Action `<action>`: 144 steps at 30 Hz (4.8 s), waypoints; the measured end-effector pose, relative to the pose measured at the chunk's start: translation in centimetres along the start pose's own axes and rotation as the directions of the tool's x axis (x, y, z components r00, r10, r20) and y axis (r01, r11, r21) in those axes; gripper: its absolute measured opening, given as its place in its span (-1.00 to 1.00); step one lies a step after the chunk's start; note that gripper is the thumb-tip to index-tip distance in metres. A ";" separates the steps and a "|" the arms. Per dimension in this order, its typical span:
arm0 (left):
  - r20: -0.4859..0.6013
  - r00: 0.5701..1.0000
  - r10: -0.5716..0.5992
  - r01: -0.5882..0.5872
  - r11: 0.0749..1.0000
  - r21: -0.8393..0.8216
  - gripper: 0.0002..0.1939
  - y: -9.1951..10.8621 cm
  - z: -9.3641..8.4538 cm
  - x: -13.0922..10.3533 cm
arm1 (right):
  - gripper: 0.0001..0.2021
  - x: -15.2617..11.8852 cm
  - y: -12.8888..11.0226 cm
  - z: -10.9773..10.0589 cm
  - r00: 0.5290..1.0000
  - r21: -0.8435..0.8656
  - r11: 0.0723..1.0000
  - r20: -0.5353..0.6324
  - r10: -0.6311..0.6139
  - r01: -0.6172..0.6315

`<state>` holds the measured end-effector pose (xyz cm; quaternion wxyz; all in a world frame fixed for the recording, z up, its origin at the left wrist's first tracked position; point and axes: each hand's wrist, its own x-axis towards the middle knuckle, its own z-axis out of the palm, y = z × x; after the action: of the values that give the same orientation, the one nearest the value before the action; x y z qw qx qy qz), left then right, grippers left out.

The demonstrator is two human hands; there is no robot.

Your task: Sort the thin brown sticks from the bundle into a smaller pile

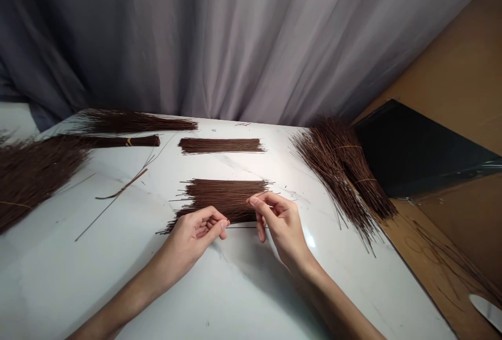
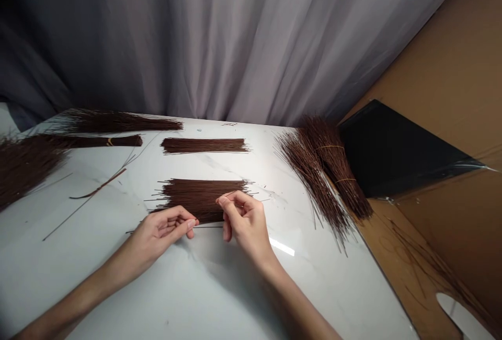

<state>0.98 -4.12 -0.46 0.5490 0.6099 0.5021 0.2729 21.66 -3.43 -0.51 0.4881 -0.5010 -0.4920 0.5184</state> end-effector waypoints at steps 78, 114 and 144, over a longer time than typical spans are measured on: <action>-0.450 0.892 0.049 -0.185 0.947 -0.264 -0.75 0.8 -3.9 0.1 | -0.71 -2.2 -0.9 0.7 0.785 -0.357 0.858 0.614 -0.083 0.370; 0.015 0.925 0.380 -0.308 0.725 0.617 -0.80 -1.6 -1.3 0.5 | -0.52 1.0 2.2 -21.0 0.654 -0.944 0.317 -0.300 -0.695 -0.096; 0.301 0.830 0.470 -0.542 0.553 0.632 -0.90 -1.1 -0.2 -0.6 | -0.54 2.2 2.2 -3.9 0.810 -0.645 0.494 0.510 -0.289 0.583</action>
<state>0.21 -4.68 -1.30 0.2002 0.9002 0.3422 0.1803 25.46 -1.23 -2.89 0.2467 -0.4209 -0.8528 0.1865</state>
